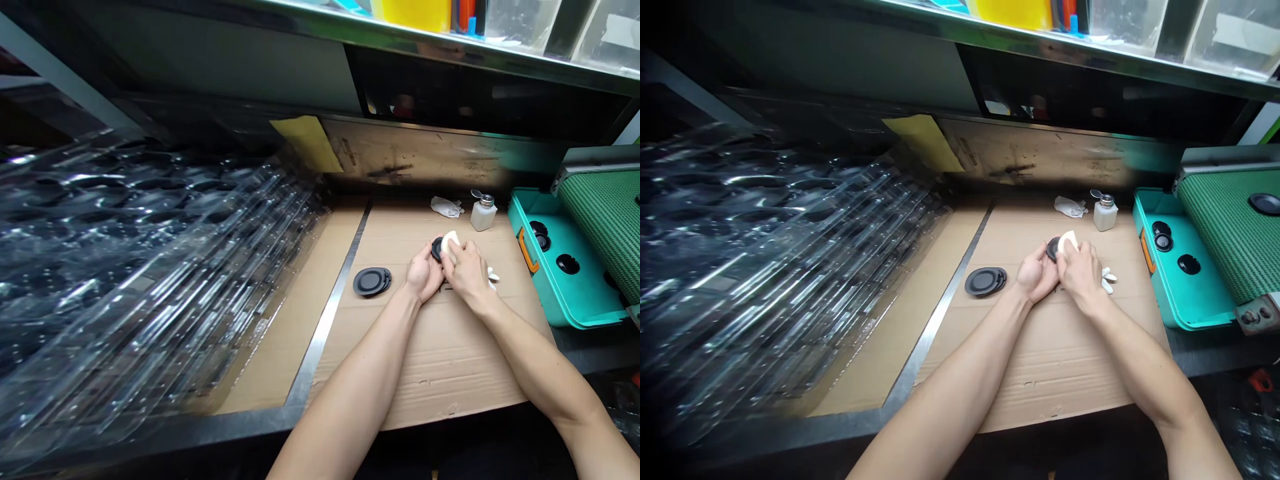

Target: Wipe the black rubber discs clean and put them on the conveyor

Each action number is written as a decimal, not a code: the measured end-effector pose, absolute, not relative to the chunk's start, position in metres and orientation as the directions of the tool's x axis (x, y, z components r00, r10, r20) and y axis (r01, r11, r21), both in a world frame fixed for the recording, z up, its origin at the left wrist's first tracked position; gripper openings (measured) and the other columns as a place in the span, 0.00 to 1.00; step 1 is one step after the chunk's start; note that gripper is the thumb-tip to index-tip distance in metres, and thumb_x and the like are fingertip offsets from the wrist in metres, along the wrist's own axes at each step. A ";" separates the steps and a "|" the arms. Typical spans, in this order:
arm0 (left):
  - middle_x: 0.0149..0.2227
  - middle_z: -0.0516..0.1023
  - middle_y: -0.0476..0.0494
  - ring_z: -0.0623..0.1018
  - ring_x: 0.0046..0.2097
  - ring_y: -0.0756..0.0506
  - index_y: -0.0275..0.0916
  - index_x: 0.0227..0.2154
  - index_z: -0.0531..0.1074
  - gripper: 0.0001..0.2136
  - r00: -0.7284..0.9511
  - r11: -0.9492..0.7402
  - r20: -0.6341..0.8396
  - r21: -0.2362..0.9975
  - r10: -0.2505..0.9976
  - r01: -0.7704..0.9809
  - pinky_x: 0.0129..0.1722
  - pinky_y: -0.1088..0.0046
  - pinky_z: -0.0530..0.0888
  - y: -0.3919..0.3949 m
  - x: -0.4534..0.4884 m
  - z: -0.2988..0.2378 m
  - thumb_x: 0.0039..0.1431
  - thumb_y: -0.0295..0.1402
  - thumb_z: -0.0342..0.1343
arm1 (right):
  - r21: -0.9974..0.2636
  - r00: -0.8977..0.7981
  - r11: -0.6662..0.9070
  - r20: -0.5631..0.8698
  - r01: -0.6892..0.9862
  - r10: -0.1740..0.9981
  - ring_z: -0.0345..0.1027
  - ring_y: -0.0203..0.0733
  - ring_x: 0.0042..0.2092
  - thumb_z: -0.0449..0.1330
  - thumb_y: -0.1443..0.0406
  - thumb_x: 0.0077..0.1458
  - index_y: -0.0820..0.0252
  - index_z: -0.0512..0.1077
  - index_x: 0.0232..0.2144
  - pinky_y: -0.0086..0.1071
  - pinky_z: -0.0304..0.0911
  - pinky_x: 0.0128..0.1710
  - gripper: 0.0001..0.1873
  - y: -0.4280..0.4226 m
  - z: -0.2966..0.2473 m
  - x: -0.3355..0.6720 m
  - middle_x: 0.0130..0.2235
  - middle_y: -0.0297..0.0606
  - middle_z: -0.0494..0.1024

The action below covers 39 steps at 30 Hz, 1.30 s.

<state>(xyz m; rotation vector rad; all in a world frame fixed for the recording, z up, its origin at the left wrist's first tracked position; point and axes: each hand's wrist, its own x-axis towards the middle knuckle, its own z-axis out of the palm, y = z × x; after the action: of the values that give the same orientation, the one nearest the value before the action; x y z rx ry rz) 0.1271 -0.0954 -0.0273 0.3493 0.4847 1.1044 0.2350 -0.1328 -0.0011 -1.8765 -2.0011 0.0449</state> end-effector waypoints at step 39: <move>0.53 0.80 0.33 0.77 0.58 0.40 0.32 0.48 0.74 0.18 0.257 0.300 -0.161 0.623 0.953 -0.722 0.62 0.56 0.71 -0.096 0.128 -0.032 0.74 0.37 0.42 | -0.487 -0.245 0.335 0.240 0.807 0.939 0.69 0.41 0.42 0.64 0.61 0.53 0.55 0.80 0.50 0.33 0.66 0.44 0.21 -0.114 -0.001 0.279 0.42 0.37 0.71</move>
<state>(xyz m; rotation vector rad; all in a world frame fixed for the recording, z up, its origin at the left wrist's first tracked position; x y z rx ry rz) 0.1279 -0.0962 -0.0320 0.4761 0.5738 1.1953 0.2788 -0.1144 -0.0014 -1.5275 -2.1179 0.3606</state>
